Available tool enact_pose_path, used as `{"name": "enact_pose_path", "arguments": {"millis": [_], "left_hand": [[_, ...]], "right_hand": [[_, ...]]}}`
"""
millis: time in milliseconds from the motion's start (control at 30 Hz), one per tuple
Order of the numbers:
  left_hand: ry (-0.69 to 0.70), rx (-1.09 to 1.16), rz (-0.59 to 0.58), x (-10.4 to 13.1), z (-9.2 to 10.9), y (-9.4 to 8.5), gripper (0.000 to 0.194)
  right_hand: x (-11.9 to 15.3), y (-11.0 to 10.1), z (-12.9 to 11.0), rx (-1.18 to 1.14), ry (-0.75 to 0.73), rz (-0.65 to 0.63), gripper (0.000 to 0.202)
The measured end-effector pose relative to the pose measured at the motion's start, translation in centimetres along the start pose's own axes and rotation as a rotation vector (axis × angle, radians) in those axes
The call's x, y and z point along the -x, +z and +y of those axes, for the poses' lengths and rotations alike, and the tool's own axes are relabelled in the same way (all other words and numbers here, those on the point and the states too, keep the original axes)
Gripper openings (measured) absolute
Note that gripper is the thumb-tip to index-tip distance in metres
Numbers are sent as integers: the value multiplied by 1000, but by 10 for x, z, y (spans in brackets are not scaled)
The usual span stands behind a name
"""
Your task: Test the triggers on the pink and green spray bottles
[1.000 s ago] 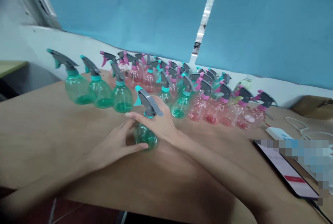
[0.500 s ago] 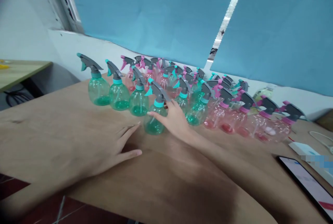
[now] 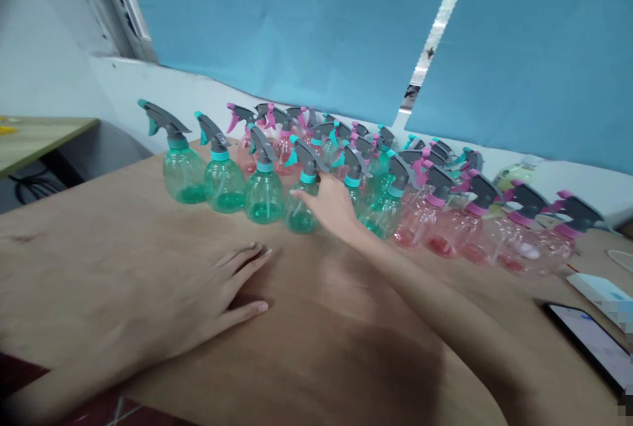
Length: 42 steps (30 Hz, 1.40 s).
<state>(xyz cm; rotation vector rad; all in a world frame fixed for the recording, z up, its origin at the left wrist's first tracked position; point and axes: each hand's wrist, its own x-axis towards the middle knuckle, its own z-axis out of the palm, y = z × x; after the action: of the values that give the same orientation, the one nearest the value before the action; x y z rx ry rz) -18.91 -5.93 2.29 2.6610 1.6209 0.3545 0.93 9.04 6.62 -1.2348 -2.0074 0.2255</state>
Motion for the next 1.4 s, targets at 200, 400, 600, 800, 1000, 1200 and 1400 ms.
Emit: {"name": "enact_pose_path", "arguments": {"millis": [200, 400, 600, 800, 1000, 1200, 1400], "left_hand": [[22, 12, 4, -2, -1, 0, 68], [2, 2, -24, -5, 1, -2, 67], [17, -7, -25, -10, -5, 6, 69], [16, 0, -53, -23, 16, 2, 63], [42, 76, -92, -34, 34, 2, 54], [74, 207, -56, -39, 38, 12, 45], [-21, 275, -105, -47, 50, 2, 37]], "right_hand": [[-3, 2, 0, 64, -7, 31, 51], [21, -10, 0, -92, -26, 11, 75], [61, -55, 17, -46, 30, 3, 31], [57, -65, 44, 96, 148, 109, 50], [36, -41, 51, 7, 176, 99, 87], [23, -32, 57, 41, 183, 63, 82], [28, -38, 56, 102, 159, 3, 74]]}}
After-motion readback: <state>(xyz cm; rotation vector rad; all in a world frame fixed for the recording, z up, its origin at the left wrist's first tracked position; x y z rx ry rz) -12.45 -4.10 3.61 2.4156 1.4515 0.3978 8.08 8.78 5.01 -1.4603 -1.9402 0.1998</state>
